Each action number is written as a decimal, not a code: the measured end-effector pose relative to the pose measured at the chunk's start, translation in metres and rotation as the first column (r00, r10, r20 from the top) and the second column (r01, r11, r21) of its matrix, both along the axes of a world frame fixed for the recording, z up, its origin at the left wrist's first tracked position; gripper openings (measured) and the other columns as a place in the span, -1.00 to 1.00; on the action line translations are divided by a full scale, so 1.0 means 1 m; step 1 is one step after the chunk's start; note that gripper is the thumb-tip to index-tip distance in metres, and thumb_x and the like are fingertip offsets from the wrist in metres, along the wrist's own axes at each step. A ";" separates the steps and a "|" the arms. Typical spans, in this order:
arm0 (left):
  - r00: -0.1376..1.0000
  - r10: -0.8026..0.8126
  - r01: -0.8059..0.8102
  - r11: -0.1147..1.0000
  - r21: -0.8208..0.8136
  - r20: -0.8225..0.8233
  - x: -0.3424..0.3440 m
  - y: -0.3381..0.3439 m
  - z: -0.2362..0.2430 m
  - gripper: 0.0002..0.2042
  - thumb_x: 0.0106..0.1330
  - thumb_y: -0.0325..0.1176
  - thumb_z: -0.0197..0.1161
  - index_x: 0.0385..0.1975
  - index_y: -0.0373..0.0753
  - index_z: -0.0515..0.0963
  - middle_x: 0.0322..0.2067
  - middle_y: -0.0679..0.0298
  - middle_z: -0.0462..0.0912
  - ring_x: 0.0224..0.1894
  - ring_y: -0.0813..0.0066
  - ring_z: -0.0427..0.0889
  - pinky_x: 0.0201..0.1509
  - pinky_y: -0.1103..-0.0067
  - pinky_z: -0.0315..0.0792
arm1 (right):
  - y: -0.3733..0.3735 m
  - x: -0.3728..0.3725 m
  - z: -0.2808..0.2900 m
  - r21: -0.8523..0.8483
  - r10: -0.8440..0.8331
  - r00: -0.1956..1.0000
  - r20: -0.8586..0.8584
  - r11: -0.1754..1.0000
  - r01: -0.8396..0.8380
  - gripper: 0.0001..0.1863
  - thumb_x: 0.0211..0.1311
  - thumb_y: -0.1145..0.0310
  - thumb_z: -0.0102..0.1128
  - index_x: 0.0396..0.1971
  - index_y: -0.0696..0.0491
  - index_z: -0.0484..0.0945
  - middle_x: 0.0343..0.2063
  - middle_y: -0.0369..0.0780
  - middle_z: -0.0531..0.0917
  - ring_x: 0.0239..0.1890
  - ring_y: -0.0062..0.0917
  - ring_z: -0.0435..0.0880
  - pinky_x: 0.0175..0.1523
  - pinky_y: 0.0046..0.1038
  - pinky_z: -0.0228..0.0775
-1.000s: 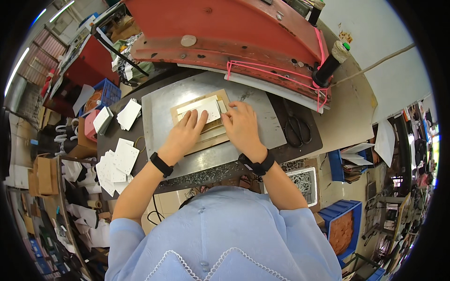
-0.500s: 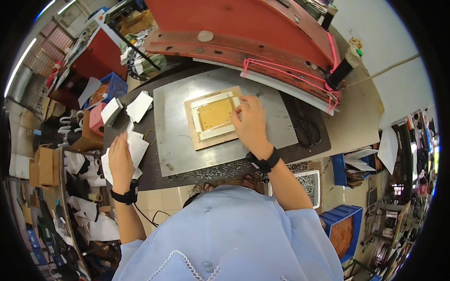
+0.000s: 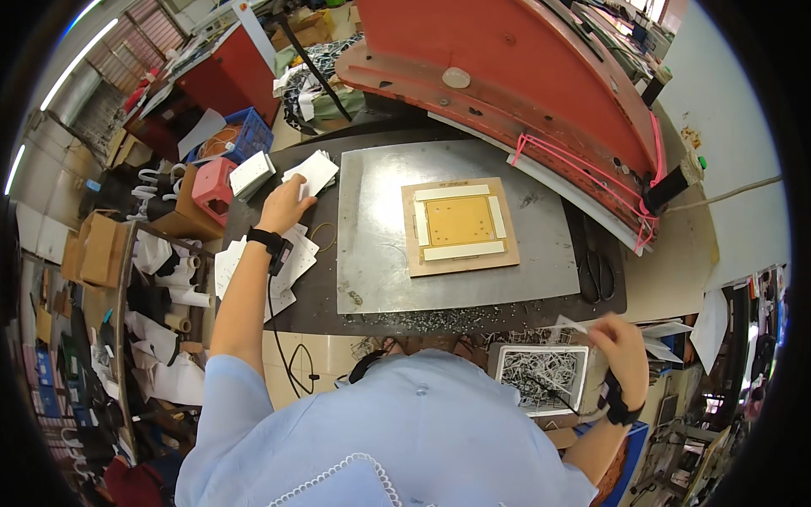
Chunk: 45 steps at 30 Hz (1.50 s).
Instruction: The person is using an industrial clicker press or similar swing-arm cutting machine to apply pressure to leather or paper materials aligned in a wooden frame.
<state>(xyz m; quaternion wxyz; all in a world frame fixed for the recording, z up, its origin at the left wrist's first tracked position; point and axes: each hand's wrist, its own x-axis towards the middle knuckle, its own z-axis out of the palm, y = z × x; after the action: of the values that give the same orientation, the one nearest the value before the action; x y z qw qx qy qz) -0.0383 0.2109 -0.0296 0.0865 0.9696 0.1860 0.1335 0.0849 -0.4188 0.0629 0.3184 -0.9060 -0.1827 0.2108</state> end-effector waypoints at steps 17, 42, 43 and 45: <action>0.739 -0.562 0.408 0.812 0.416 0.372 -0.028 -0.190 0.084 -0.71 0.18 -0.53 0.23 -0.09 -0.24 0.65 -0.08 0.13 0.70 -0.08 0.23 0.71 -0.20 0.50 0.59 | 0.171 -0.024 -0.015 0.640 0.222 0.878 -0.424 0.759 0.117 -0.65 0.44 0.25 0.07 0.00 0.21 0.54 -0.34 -0.23 0.66 -0.40 -0.64 0.62 -0.35 -0.63 0.48; 0.907 -0.346 0.406 0.868 -0.284 0.239 0.030 -0.217 0.031 -0.72 0.37 -0.36 0.17 0.01 -0.32 0.50 0.16 0.04 0.50 0.13 0.06 0.49 0.17 0.36 0.42 | 0.219 0.077 -0.062 0.496 0.163 0.958 -0.237 0.868 -0.025 -0.70 0.30 0.27 0.21 -0.18 0.23 0.55 -0.51 -0.28 0.62 -0.56 -0.68 0.58 -0.51 -0.63 0.39; 0.908 -0.350 0.406 0.872 -0.274 0.230 0.031 -0.217 0.030 -0.72 0.37 -0.36 0.17 0.01 -0.32 0.50 0.16 0.04 0.50 0.13 0.06 0.49 0.17 0.36 0.43 | 0.219 0.077 -0.063 0.494 0.156 0.960 -0.231 0.869 -0.022 -0.70 0.30 0.27 0.21 -0.18 0.23 0.55 -0.51 -0.28 0.62 -0.56 -0.68 0.59 -0.51 -0.63 0.39; 0.904 -0.362 0.412 0.879 -0.240 0.226 0.033 -0.217 0.031 -0.70 0.36 -0.36 0.18 0.02 -0.33 0.50 0.16 0.03 0.49 0.12 0.05 0.48 0.17 0.35 0.42 | 0.220 0.076 -0.063 0.503 0.141 0.959 -0.246 0.864 0.002 -0.71 0.31 0.27 0.22 -0.18 0.22 0.56 -0.54 -0.33 0.60 -0.59 -0.72 0.53 -0.53 -0.66 0.34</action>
<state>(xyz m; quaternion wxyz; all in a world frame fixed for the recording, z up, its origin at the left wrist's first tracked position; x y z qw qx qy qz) -0.0049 -0.0065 0.0012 0.2649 0.9492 -0.0035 0.1697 0.1606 -0.1983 0.0000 0.5554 -0.7477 -0.2178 0.2915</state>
